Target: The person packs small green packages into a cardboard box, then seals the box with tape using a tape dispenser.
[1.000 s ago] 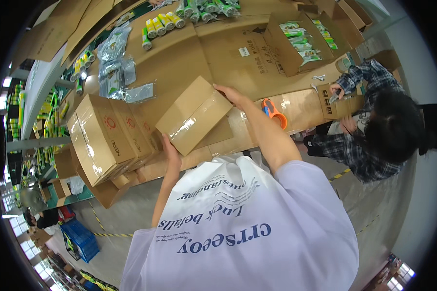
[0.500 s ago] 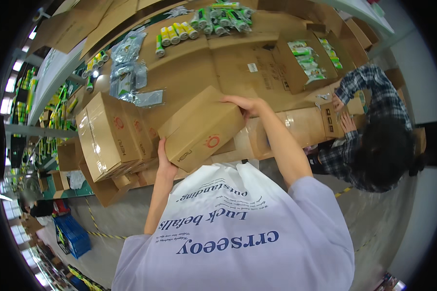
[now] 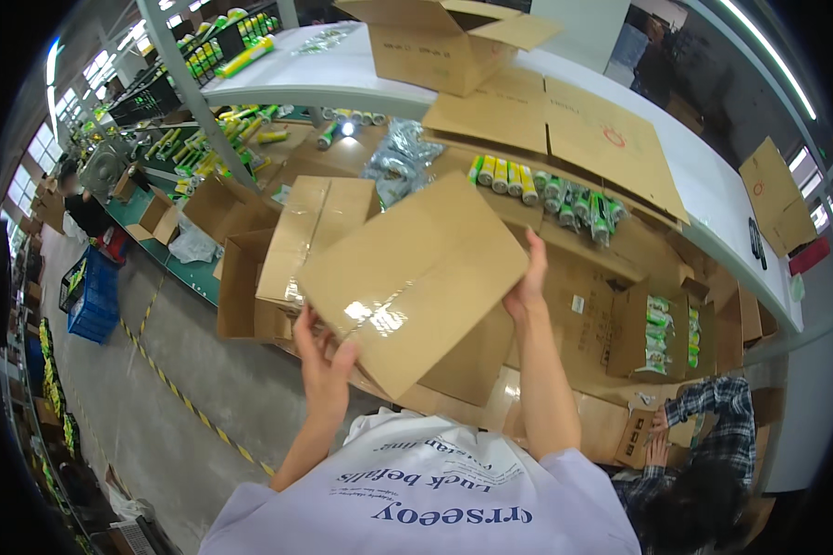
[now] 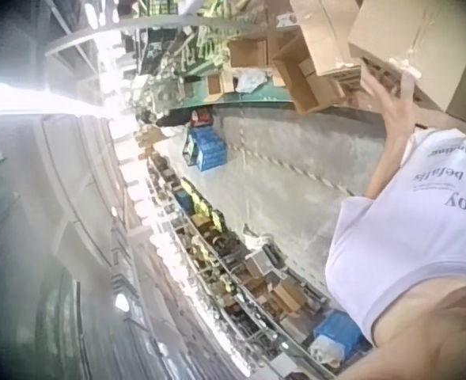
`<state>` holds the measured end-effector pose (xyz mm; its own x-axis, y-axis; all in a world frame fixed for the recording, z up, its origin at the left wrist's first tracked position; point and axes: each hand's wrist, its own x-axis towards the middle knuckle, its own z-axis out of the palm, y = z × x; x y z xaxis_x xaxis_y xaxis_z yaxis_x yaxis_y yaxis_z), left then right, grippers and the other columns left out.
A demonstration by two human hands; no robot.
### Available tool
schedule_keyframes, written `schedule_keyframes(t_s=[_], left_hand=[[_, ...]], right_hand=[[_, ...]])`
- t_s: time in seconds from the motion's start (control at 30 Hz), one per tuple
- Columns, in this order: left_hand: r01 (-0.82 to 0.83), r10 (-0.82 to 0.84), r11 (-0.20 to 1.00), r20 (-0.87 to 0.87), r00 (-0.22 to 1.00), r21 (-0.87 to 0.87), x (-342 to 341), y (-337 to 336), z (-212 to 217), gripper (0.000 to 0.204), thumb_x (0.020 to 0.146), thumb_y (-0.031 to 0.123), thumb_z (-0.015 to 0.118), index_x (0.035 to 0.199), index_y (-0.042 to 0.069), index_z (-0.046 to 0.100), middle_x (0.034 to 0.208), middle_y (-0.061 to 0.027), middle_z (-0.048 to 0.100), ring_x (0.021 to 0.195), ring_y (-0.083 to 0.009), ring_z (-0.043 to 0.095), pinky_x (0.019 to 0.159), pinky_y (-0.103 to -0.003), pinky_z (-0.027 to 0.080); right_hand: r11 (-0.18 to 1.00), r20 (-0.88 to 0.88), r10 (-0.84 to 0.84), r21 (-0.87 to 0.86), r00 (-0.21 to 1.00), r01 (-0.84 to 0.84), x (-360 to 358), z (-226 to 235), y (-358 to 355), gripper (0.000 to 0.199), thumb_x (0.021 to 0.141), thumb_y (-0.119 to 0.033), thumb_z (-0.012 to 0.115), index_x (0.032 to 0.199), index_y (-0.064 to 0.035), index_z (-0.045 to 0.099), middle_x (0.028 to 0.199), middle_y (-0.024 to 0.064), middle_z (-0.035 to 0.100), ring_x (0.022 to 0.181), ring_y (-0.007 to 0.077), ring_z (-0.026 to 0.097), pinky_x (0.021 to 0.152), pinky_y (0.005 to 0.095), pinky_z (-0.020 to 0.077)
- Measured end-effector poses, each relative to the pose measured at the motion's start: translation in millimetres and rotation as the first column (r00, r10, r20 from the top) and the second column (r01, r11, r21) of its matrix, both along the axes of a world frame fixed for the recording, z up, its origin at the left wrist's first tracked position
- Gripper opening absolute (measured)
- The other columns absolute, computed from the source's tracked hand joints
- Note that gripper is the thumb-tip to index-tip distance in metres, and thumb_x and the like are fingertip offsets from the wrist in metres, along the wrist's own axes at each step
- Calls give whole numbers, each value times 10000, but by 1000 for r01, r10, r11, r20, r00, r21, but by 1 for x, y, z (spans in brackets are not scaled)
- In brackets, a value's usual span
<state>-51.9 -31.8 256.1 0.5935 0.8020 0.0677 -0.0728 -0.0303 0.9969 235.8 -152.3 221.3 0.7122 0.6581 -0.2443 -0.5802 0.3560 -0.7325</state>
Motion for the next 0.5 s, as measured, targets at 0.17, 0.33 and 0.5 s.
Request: schedule_keyframes(t_s=[0.17,0.33,0.5], left_hand=[[-389,383,921,204,901,-11,-32,30,-9,642,906,218,579,1435,25,271,1390,-134,376,1249,-235,415,953,-361,458],[-445,446,895,127,886,-44,-28,51,23,552,975,421,492,1358,52,345,1334,-132,428,1186,-224,477,875,-385,487],[-411,418,903,33,908,-124,-15,70,23,498,997,471,468,1266,55,417,1165,-148,556,1042,-269,595,847,-427,517]], right_hand=[[980,152,194,3,969,-197,-29,42,116,791,906,-649,342,1287,8,562,1271,141,608,1229,264,517,1092,408,313],[949,363,292,6,885,-315,-3,74,214,735,890,-645,431,1265,-27,563,1264,120,598,1201,234,509,1078,409,299],[952,411,300,-70,861,-298,1,119,248,726,895,-636,444,1289,-31,516,1262,126,588,1146,219,542,1046,366,341]])
